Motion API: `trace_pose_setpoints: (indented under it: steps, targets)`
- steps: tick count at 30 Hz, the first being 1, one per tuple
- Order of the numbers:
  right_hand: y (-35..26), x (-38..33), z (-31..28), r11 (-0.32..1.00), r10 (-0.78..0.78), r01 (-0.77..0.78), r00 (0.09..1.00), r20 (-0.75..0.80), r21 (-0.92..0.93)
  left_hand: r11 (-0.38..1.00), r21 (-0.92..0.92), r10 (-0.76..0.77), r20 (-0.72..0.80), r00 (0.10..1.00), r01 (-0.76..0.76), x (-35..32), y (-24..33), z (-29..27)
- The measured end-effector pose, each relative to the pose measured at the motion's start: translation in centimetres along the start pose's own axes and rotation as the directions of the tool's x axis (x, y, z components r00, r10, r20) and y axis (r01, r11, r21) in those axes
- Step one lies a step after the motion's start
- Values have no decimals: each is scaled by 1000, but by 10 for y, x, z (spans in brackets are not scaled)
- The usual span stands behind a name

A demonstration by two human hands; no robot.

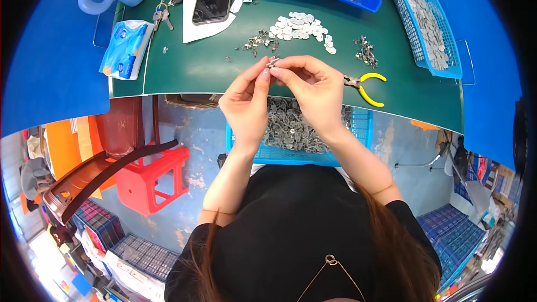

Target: Assembling small plastic toy wheels onto metal axles using pliers at a workbench.

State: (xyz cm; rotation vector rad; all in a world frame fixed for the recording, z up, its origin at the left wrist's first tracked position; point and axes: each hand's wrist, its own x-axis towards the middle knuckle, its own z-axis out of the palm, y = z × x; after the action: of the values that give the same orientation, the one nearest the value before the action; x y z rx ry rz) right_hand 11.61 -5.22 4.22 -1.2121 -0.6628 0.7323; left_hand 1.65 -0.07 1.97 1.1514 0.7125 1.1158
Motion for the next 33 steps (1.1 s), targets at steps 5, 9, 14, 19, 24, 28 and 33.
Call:
trace_pose_setpoints:
  steps: [5,9,14,19,24,28,33]
  targets:
    - [-4,-1,-8,1000,-7,7,1000,-17,20,999,30,44,36,998,-45,-4,-6,9]
    - [-1,-1,-16,997,-74,73,996,-44,-21,966,162,185,121,975,-203,-6,-9,14]
    - [1,-8,-24,877,-351,345,935,46,-333,994,14,107,99,989,-109,-10,-4,22]
    - [0,-9,-45,992,-122,126,980,154,-15,968,-229,-82,86,993,100,-5,-15,25]
    - [-11,41,-113,474,-408,259,911,51,-842,963,-213,-144,100,984,163,-3,-12,24]
    - [-6,64,-150,114,-325,221,930,174,-968,961,-198,-170,134,976,195,-4,-13,30]
    - [-5,72,-153,42,-305,246,926,222,-968,958,-176,-199,156,968,225,-7,-11,34]
